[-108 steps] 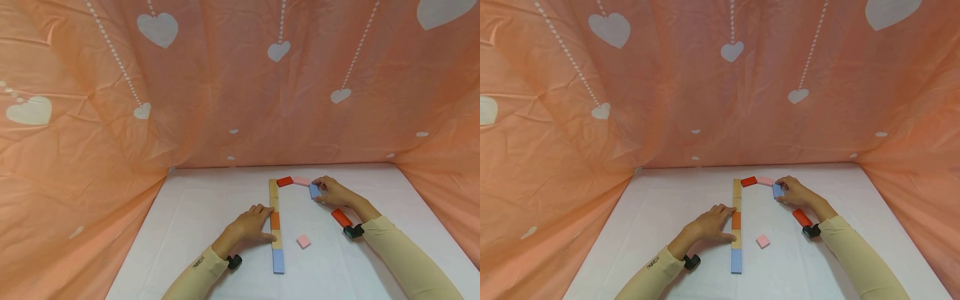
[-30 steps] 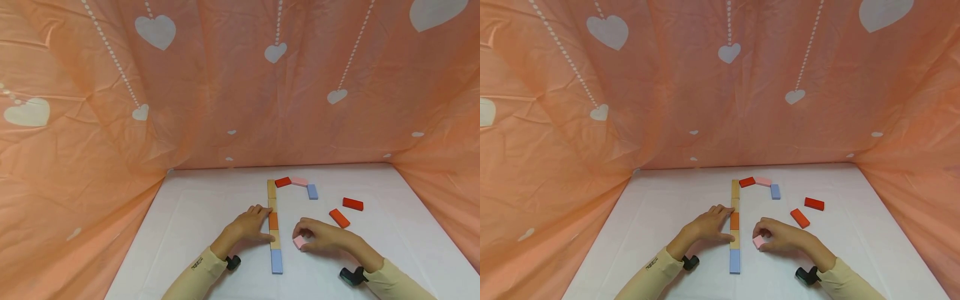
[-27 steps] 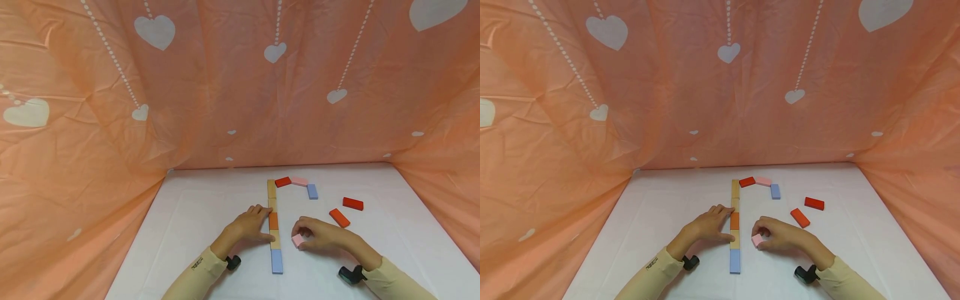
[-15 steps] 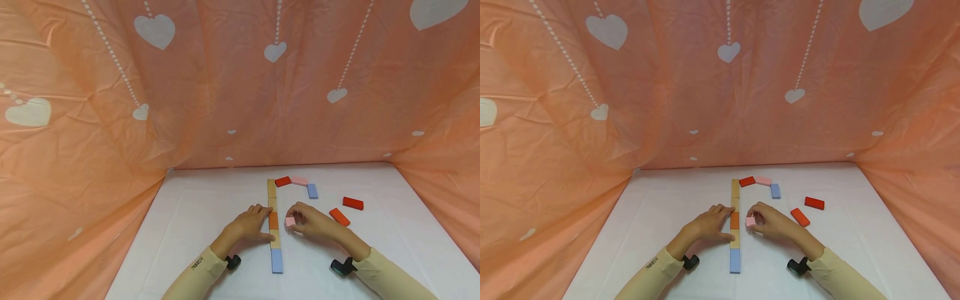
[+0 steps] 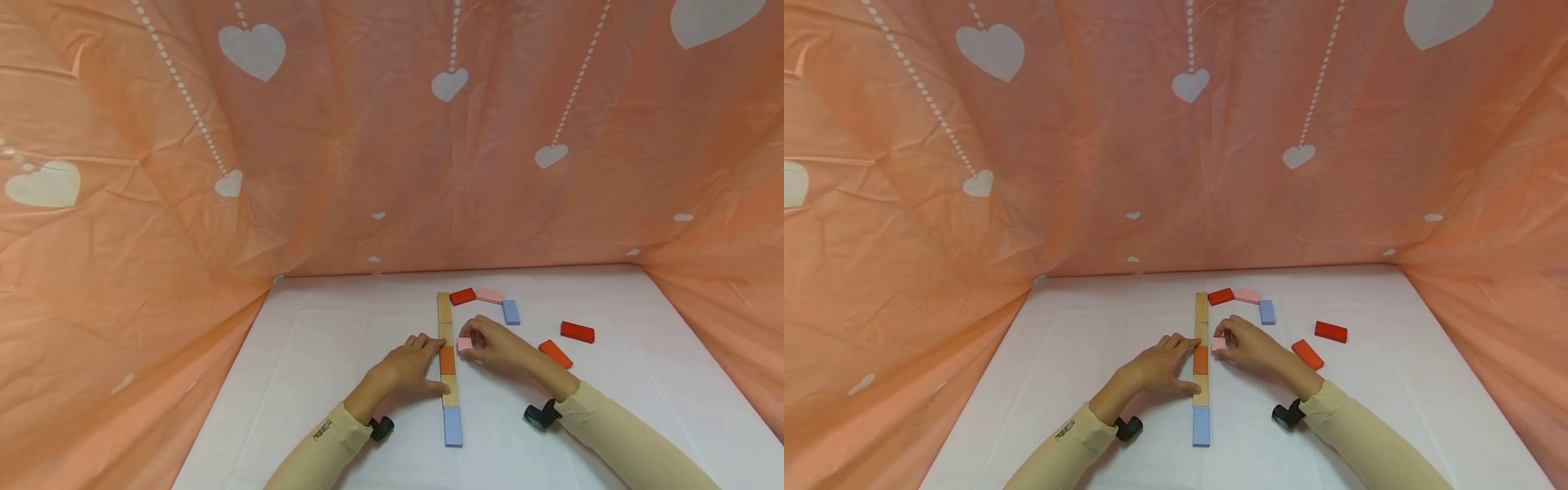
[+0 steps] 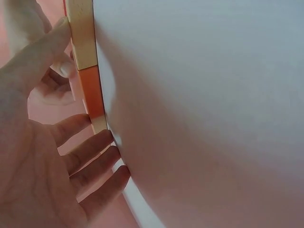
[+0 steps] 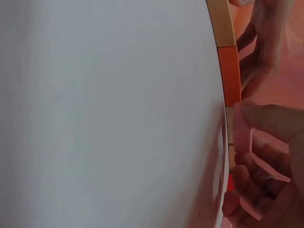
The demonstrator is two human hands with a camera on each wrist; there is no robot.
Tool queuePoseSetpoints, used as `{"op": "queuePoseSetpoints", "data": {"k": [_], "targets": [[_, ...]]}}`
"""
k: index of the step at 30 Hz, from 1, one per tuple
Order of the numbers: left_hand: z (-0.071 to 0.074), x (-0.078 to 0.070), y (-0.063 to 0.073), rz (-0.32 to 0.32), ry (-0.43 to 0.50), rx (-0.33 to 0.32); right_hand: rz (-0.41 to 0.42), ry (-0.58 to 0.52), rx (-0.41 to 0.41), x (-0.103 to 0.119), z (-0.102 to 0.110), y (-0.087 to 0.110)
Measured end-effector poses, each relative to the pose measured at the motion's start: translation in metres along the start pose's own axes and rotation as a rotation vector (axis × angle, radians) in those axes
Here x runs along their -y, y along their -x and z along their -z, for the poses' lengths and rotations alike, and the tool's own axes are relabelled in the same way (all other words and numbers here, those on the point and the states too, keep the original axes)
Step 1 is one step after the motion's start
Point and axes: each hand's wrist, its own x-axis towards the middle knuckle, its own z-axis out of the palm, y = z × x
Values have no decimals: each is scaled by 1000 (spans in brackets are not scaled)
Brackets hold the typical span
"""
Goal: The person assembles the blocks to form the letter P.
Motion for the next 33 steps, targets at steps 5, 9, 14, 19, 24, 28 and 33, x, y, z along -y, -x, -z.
{"op": "queuePoseSetpoints", "data": {"k": [5,9,14,19,24,28,33], "targets": [[0,0,0,0,-2,-3,-10,-10,13,-2,0,-9],[1,0,0,1,0,-7,-8,4,16,-4,0,-14],[2,0,1,-2,-2,-10,9,21,15,-5,-1,-17],[2,0,1,-2,9,-6,14,43,22,-4,0,-19],[3,0,1,-7,9,-8,36,50,24,-3,0,-21],[4,-1,2,-8,13,-8,50,45,28,-3,-1,-22],[5,-1,2,-1,15,-5,40,45,38,-3,0,-22]]}}
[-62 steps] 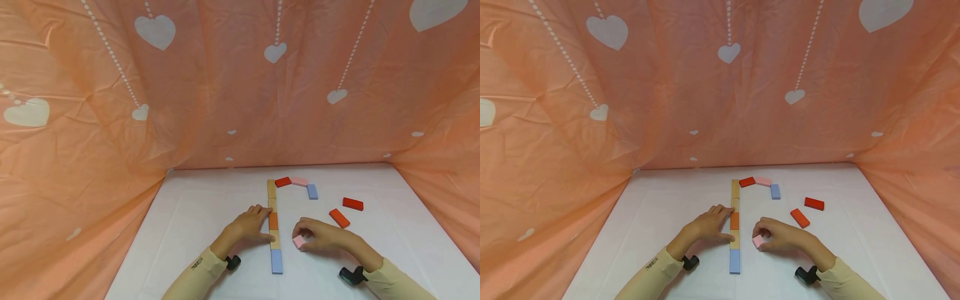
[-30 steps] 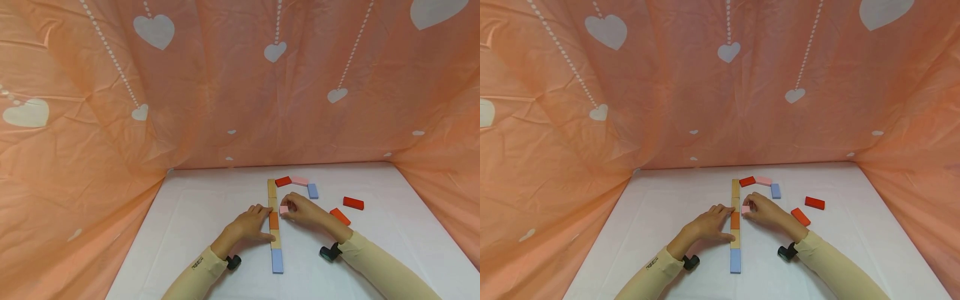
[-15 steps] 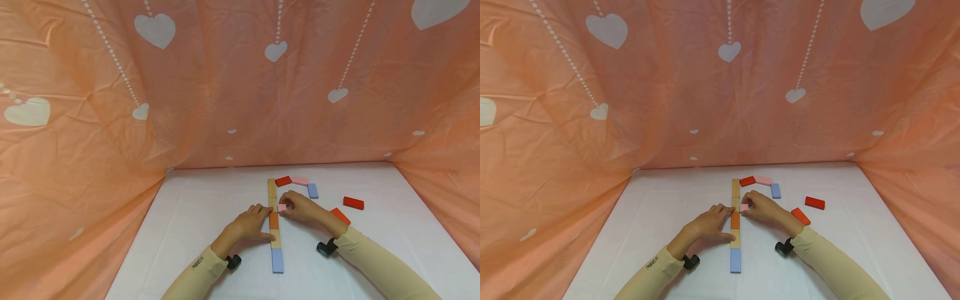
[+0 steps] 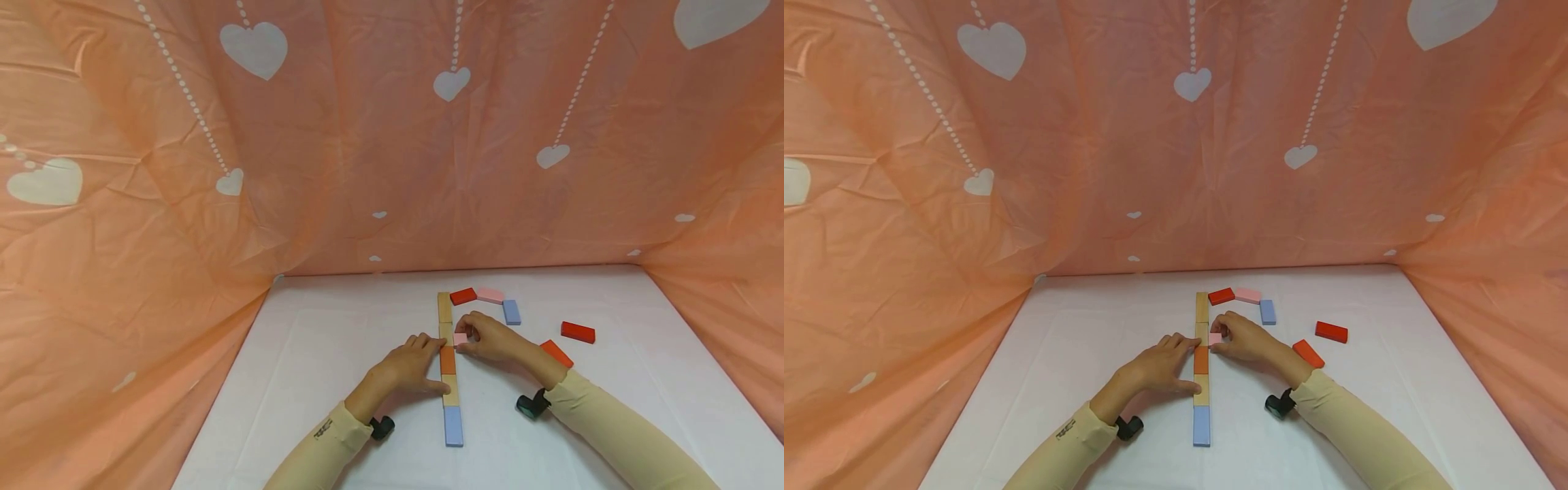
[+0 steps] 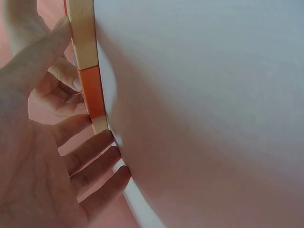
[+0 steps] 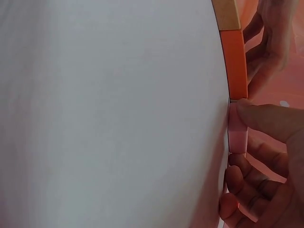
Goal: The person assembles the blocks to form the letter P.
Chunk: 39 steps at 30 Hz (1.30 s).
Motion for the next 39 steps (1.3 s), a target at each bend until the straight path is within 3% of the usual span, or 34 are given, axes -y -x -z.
{"op": "queuePoseSetpoints", "data": {"k": [10,19,39], "targets": [[-2,0,-1,-2,-5,0,-46,-13,11,0,2,2],[-1,-2,-1,10,9,14,-76,-33,-30,1,6,12],[-3,0,-1,16,3,18,-126,-3,-157,3,40,56]]}}
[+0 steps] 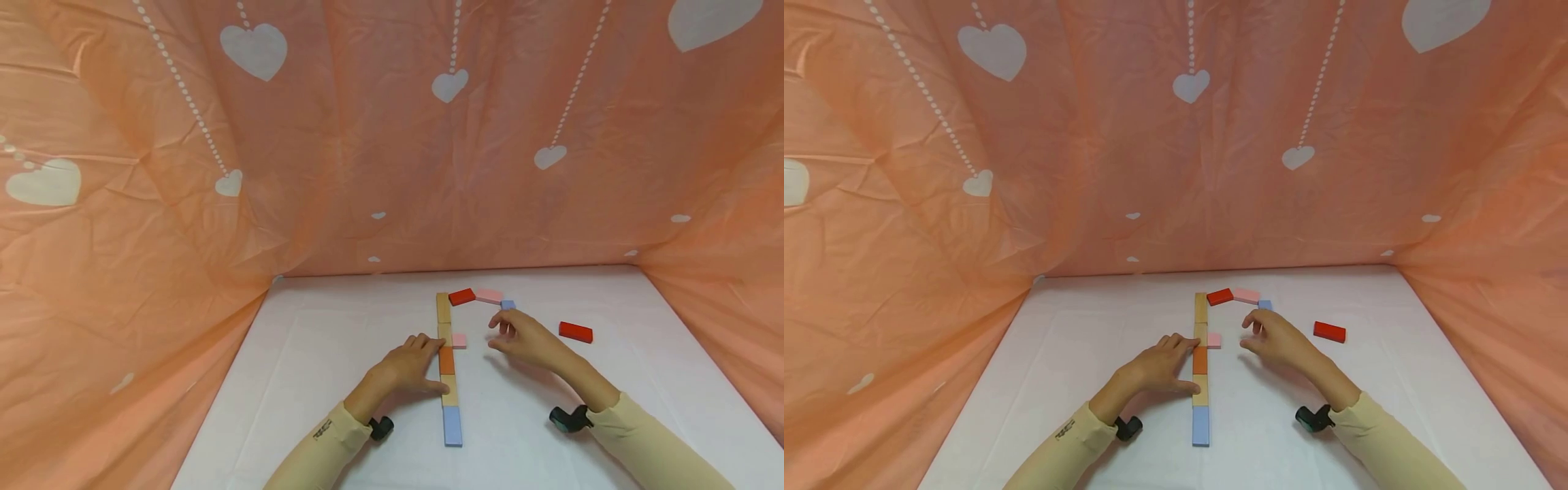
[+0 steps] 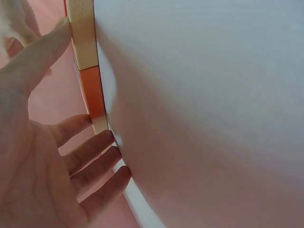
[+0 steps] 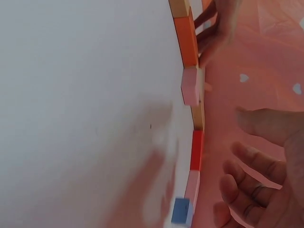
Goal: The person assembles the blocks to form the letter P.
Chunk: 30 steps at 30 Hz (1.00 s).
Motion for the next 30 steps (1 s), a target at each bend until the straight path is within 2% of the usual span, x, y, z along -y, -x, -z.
{"op": "queuePoseSetpoints", "data": {"k": [11,18,25,30], "targets": [[1,-1,0,-10,-12,-4,-17,21,-69,-17,21,30],[0,-1,0,-10,-2,-4,-61,61,-97,-31,32,45],[0,-1,0,-2,-9,-3,-86,75,-125,-46,35,59],[0,-1,0,-5,-9,-3,-96,104,-112,-54,35,65]]}}
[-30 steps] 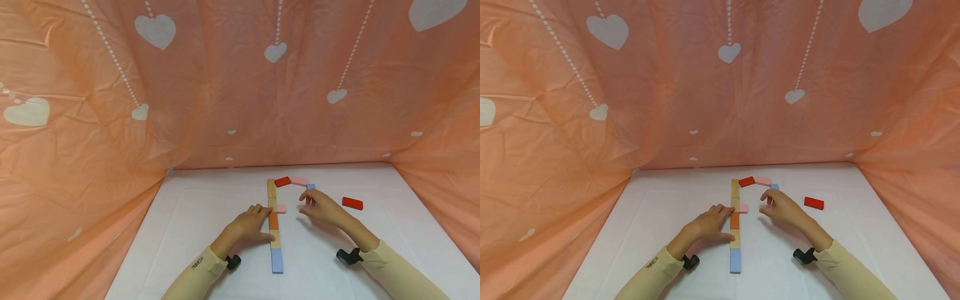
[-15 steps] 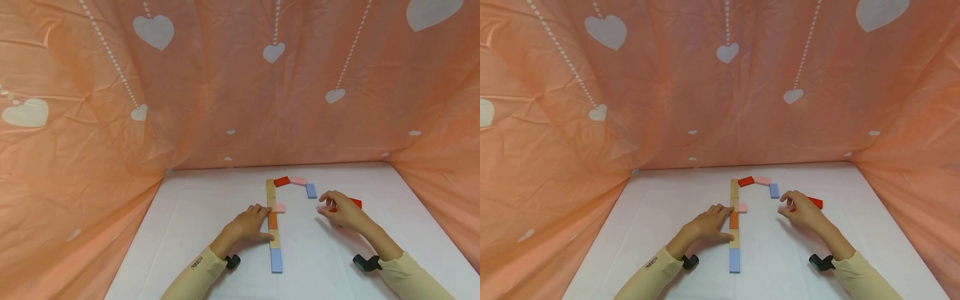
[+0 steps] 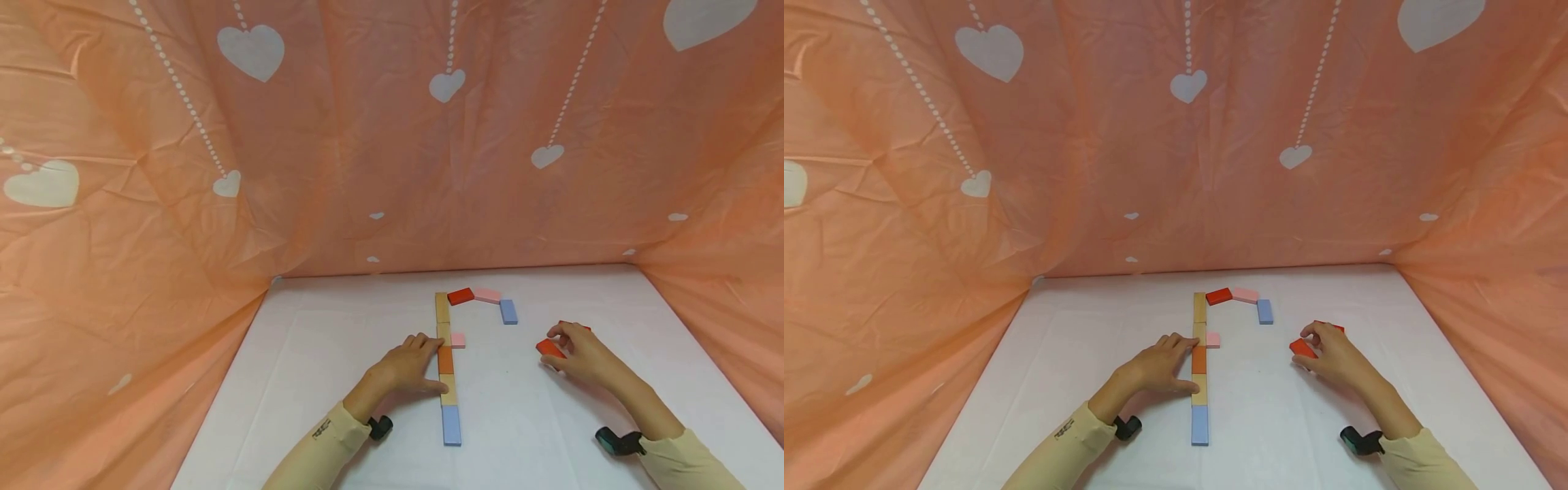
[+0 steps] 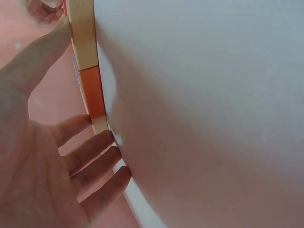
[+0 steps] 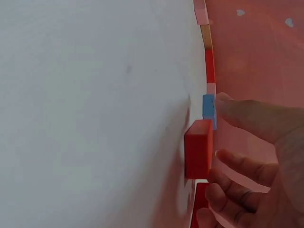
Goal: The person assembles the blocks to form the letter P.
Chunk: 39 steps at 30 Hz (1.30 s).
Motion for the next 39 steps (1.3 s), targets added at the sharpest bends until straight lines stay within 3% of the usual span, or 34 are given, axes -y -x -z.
{"op": "queuePoseSetpoints", "data": {"k": [12,39], "targets": [[0,0,0,-4,14,-8,-141,-26,107,-4,1,6],[1,-1,1,5,21,4,-95,-22,62,6,-8,-8]]}}
